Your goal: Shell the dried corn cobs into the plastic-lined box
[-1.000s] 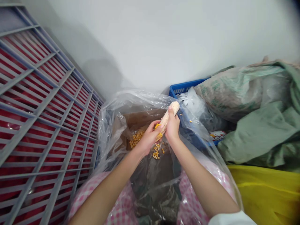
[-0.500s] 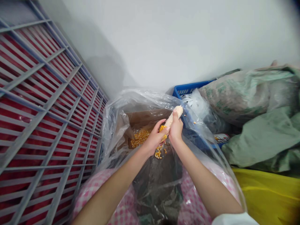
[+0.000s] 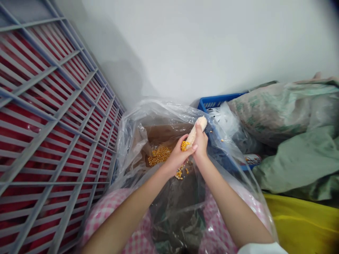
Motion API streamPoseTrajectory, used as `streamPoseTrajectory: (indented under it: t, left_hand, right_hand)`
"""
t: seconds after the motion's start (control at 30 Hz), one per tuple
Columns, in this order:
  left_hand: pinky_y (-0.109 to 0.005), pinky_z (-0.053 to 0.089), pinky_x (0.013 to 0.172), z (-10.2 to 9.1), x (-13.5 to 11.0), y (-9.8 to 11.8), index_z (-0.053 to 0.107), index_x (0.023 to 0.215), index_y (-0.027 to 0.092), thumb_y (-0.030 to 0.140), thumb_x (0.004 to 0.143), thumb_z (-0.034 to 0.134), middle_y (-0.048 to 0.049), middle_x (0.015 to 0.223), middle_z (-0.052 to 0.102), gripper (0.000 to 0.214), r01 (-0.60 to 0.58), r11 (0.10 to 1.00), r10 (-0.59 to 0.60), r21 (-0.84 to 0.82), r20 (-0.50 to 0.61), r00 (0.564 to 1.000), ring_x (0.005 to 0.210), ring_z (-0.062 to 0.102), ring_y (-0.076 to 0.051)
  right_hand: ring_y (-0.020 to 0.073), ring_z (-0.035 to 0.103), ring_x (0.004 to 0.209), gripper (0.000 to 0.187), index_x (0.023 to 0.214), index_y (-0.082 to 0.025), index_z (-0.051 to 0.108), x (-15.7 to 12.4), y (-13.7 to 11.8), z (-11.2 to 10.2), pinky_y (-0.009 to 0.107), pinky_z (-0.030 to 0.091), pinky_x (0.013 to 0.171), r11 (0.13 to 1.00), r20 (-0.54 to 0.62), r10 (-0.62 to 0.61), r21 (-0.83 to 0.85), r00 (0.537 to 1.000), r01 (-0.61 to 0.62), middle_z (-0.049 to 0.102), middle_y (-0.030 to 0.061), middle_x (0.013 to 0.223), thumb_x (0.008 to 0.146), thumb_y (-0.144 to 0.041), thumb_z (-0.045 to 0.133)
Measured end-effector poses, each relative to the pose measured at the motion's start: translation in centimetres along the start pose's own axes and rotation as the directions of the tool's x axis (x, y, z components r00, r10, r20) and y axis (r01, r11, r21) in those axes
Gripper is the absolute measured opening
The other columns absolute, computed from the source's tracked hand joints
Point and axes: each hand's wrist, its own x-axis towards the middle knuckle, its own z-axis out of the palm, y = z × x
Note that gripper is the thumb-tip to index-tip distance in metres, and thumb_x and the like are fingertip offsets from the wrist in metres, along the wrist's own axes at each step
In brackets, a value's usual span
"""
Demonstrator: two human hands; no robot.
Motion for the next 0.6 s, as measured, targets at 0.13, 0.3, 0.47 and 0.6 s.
streamPoseTrajectory:
  t: [0.13, 0.3, 0.47, 0.6]
  left_hand:
    - [-0.016, 0.024, 0.034, -0.4, 0.9, 0.6, 0.047, 0.115, 0.024, 0.054, 0.074, 0.048, 0.0012, 0.068, 0.049, 0.051, 0.076, 0.993, -0.068, -0.09, 0.092, 0.993, 0.042, 0.041, -0.005]
    - [-0.015, 0.028, 0.037, -0.1, 0.9, 0.6, 0.046, 0.113, 0.025, 0.04, 0.071, 0.059, 0.001, 0.074, 0.053, 0.047, 0.046, 0.997, -0.044, -0.058, 0.028, 0.999, 0.047, 0.046, -0.005]
    - [-0.014, 0.028, 0.037, -0.2, 0.8, 0.3, 0.045, 0.112, 0.025, 0.037, 0.064, 0.067, 0.0014, 0.076, 0.054, 0.054, 0.049, 0.997, -0.05, -0.051, -0.02, 0.999, 0.046, 0.044, -0.003]
    - [-0.016, 0.033, 0.036, -0.9, 1.2, 0.5, 0.047, 0.111, 0.022, 0.053, 0.074, 0.048, 0.0006, 0.068, 0.051, 0.048, 0.124, 0.977, -0.09, -0.172, 0.195, 0.977, 0.047, 0.048, -0.007]
  right_hand:
    - [0.0132, 0.053, 0.061, 0.052, 0.091, -0.014, 0.058, 0.0, -0.6, 0.3, 0.024, 0.041, 0.056, 0.997, 0.014, -0.005, 0.077, 1.0, 0.004, 0.058, 0.0005, 0.071, 0.061, -0.056, 0.057]
    - [0.0135, 0.053, 0.063, 0.049, 0.087, -0.014, 0.059, 0.3, 0.0, 0.0, 0.024, 0.041, 0.058, 0.998, -0.029, -0.058, 0.03, 0.998, 0.059, 0.058, 0.0007, 0.071, 0.062, -0.057, 0.055]
    - [0.0139, 0.053, 0.062, 0.047, 0.086, -0.015, 0.058, 0.0, 0.1, 0.1, 0.025, 0.042, 0.059, 0.995, 0.016, -0.094, 0.017, 0.995, 0.093, 0.057, 0.0003, 0.069, 0.063, -0.056, 0.054]
    - [0.0135, 0.052, 0.057, 0.05, 0.091, -0.015, 0.057, 0.0, -0.9, 0.3, 0.027, 0.043, 0.056, 0.989, 0.056, -0.009, 0.145, 0.998, 0.0, 0.056, -0.0006, 0.066, 0.062, -0.057, 0.057]
